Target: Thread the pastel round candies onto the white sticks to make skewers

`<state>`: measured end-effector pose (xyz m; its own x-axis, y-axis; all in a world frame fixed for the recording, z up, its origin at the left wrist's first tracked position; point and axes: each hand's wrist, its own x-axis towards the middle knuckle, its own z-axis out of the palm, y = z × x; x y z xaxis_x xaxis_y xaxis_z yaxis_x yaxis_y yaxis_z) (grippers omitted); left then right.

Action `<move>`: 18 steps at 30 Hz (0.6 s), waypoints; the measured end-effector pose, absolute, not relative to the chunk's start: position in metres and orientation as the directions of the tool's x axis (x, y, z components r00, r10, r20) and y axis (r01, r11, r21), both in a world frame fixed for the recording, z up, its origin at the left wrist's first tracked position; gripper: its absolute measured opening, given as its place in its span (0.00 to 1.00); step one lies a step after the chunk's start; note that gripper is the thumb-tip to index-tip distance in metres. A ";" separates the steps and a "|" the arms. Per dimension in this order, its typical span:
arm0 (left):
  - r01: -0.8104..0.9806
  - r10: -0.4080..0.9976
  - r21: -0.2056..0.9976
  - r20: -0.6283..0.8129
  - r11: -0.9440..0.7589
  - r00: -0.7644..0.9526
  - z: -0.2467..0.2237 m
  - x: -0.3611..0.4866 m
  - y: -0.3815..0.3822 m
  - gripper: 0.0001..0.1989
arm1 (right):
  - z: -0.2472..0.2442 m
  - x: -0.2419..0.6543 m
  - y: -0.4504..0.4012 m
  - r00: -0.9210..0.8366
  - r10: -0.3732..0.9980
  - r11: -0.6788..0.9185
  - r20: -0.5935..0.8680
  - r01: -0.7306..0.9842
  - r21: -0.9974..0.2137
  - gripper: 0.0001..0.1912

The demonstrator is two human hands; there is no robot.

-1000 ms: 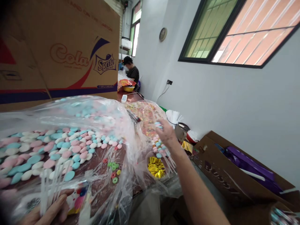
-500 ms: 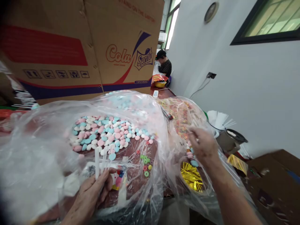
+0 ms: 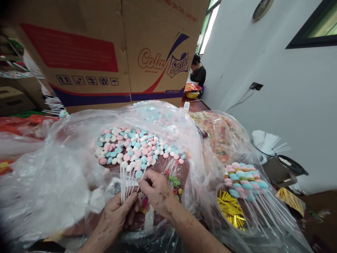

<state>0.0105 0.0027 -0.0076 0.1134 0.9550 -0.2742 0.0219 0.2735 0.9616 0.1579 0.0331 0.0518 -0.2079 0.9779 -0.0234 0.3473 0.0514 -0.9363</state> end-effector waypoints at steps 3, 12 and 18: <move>-0.065 0.965 0.964 -0.252 0.257 0.078 -0.008 0.009 0.003 0.24 | 0.054 0.166 0.048 -0.265 0.964 0.111 0.000 0.405 -0.908 0.07; -0.202 0.957 0.937 -0.290 0.285 0.007 -0.003 0.011 0.004 0.21 | 0.027 0.180 0.104 -0.451 0.888 0.460 0.090 0.877 -0.142 0.14; -0.183 0.949 0.933 -0.314 0.310 0.005 -0.006 0.010 0.004 0.21 | 0.026 0.203 0.084 -0.424 0.905 0.426 0.043 0.897 -0.120 0.12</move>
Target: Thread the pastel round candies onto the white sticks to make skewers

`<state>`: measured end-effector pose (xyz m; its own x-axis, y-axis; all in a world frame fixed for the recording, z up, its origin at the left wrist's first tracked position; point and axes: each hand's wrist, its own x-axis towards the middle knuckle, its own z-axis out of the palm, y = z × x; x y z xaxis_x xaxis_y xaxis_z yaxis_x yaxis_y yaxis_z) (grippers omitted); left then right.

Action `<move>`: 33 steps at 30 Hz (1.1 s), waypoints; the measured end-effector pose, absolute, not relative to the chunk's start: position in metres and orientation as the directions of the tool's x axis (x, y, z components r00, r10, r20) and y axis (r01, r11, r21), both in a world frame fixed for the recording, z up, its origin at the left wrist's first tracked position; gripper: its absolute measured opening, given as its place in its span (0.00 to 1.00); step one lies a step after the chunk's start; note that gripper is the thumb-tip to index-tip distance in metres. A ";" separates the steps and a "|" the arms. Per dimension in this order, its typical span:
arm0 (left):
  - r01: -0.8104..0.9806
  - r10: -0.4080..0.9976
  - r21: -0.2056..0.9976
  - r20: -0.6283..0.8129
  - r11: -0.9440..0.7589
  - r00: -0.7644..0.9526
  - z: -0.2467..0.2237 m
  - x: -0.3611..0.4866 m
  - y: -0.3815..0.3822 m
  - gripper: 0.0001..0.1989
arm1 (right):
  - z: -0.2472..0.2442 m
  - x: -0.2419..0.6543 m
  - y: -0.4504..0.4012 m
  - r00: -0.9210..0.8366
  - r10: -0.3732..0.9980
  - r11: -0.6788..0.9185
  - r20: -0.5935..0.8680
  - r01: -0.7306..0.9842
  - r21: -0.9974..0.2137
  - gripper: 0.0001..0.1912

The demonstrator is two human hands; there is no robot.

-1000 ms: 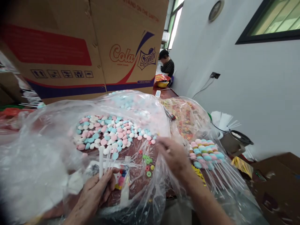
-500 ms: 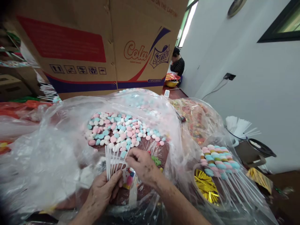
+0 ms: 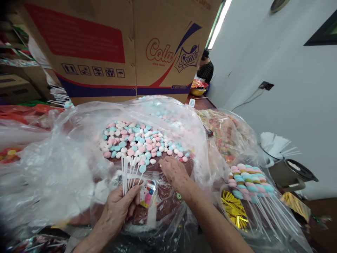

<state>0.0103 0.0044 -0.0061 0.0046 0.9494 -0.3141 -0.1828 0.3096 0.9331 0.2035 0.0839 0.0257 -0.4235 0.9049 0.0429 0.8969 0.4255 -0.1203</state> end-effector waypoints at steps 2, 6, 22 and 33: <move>-0.175 0.952 0.937 -0.307 0.304 0.008 -0.007 0.010 0.005 0.21 | 0.028 0.204 0.082 -0.392 0.913 0.406 0.107 0.893 -0.191 0.14; -0.180 0.955 0.940 -0.297 0.291 -0.005 -0.006 0.012 0.004 0.21 | 0.028 0.189 0.091 -0.344 0.902 0.406 0.261 0.882 -0.240 0.14; -0.181 0.960 0.945 -0.278 0.271 -0.015 0.000 0.013 0.005 0.18 | -0.001 0.178 0.098 -0.436 0.848 0.496 0.301 0.853 -0.164 0.07; -0.169 0.957 0.944 -0.289 0.284 -0.002 0.003 0.012 0.004 0.16 | 0.000 0.167 0.095 -0.410 0.873 0.474 0.264 0.839 -0.266 0.09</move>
